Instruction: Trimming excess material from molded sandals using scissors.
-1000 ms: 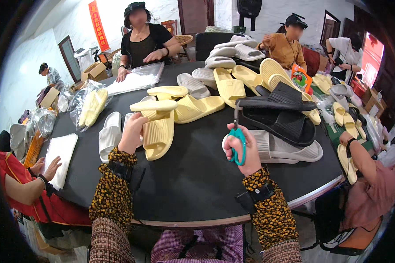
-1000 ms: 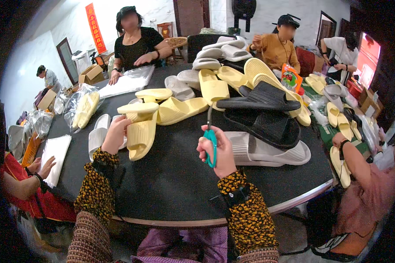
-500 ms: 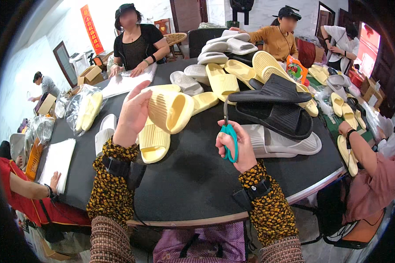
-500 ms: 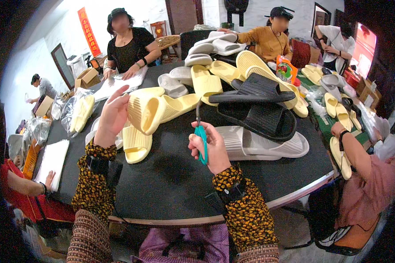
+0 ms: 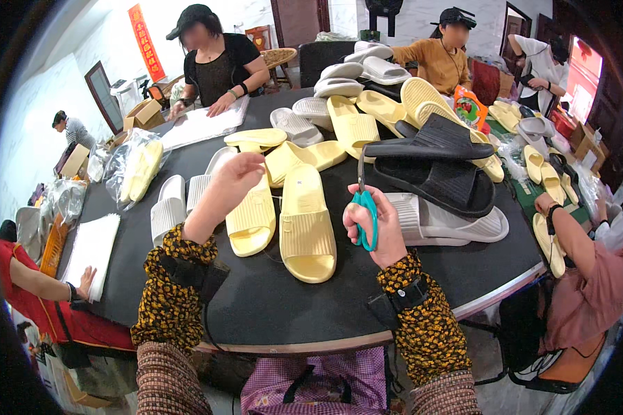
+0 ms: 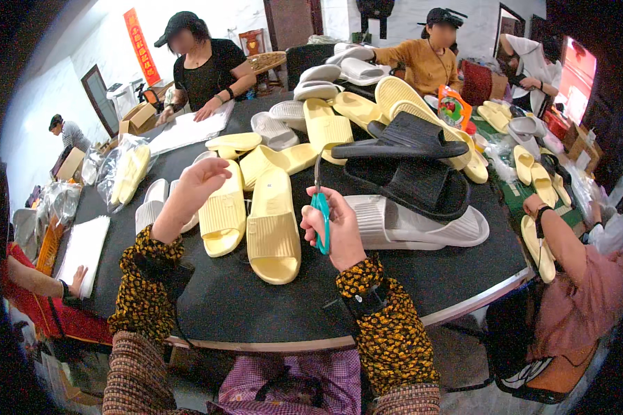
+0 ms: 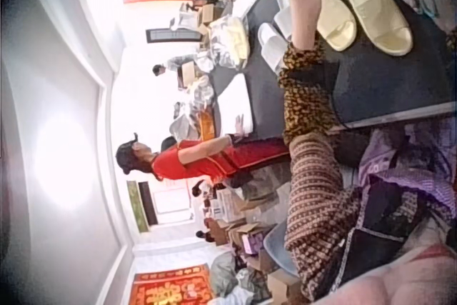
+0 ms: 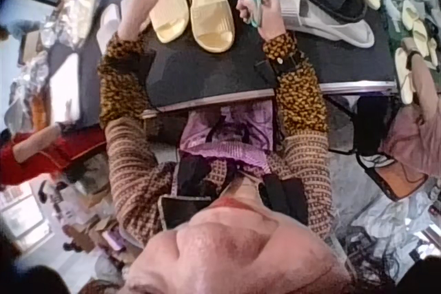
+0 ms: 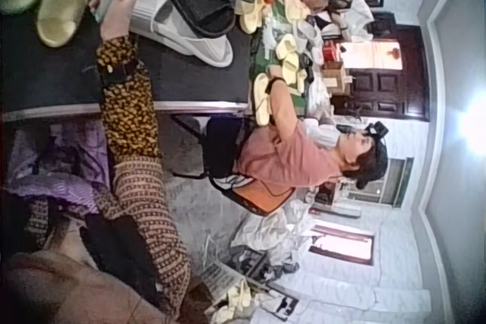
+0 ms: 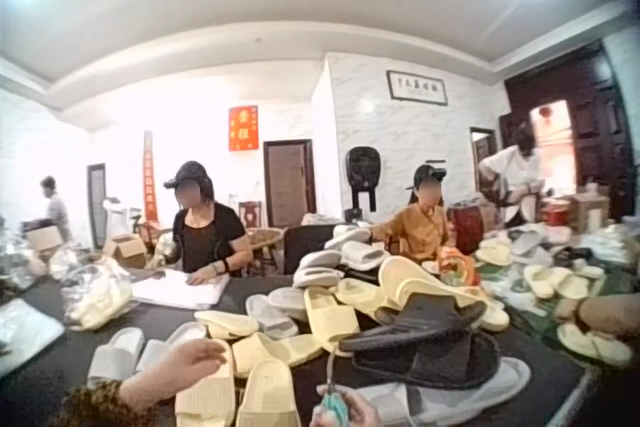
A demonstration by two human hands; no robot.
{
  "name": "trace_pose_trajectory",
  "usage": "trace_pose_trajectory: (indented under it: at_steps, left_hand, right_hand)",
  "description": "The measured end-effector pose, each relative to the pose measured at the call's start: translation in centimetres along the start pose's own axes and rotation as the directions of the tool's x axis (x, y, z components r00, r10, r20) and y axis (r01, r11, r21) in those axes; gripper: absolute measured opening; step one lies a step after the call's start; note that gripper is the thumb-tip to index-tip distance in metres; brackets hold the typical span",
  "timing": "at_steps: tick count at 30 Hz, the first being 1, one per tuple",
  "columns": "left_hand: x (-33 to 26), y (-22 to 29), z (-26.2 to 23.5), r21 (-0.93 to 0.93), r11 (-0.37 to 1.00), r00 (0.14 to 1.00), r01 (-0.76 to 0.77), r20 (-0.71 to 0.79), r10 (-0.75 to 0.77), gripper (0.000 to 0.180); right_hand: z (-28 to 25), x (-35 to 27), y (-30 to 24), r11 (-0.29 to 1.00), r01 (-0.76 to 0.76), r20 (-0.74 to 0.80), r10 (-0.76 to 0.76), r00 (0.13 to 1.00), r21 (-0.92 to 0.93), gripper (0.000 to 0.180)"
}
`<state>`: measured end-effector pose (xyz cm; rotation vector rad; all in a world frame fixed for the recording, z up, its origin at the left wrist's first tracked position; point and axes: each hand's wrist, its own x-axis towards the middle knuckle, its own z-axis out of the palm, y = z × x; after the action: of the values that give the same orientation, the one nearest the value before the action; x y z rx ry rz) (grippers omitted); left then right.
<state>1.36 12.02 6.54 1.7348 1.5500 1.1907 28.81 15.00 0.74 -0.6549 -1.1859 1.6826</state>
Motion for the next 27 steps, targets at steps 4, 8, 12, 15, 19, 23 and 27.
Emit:
trace_pose_trajectory:
  at_steps: [4,8,12,15,19,23,27]
  left_hand:
    - [-0.6,-3.9,-1.7,0.340,0.939,0.997,0.059,-0.067,-0.038,0.030]
    - [-1.7,-4.3,-1.4,0.445,0.892,0.996,0.085,-0.002,-0.094,0.034]
    - [-2.4,-2.5,-0.9,0.411,0.894,0.971,0.177,0.077,-0.228,0.033]
    - [-3.0,-0.5,-0.4,0.427,0.885,0.946,0.186,0.165,-0.278,0.033]
    - [-3.8,0.2,0.3,0.429,0.892,0.930,0.138,0.253,-0.266,0.037]
    - [-3.9,1.4,1.6,0.401,0.901,0.905,0.165,0.302,-0.300,0.043]
    - [-2.6,0.9,3.0,0.466,0.884,0.890,0.029,0.391,-0.235,0.047]
  right_hand:
    - [-0.1,-0.1,0.1,1.000,0.023,0.028,-0.022,0.999,-0.021,0.034]
    - [-0.3,0.0,0.3,0.999,0.013,0.034,-0.012,0.999,-0.043,0.034]
    - [-0.2,-0.1,0.3,0.997,-0.006,0.036,0.009,0.999,-0.082,0.034]
    - [-0.2,0.0,0.5,0.997,0.004,0.052,-0.001,0.999,-0.071,0.034]
    - [-0.2,0.2,0.8,0.998,0.012,0.064,-0.008,0.998,-0.067,0.037]
    - [-0.2,0.2,0.8,0.995,0.001,0.056,0.005,0.998,-0.098,0.037]
    - [0.0,-0.1,0.4,0.993,0.005,0.069,0.003,0.998,-0.114,0.035]
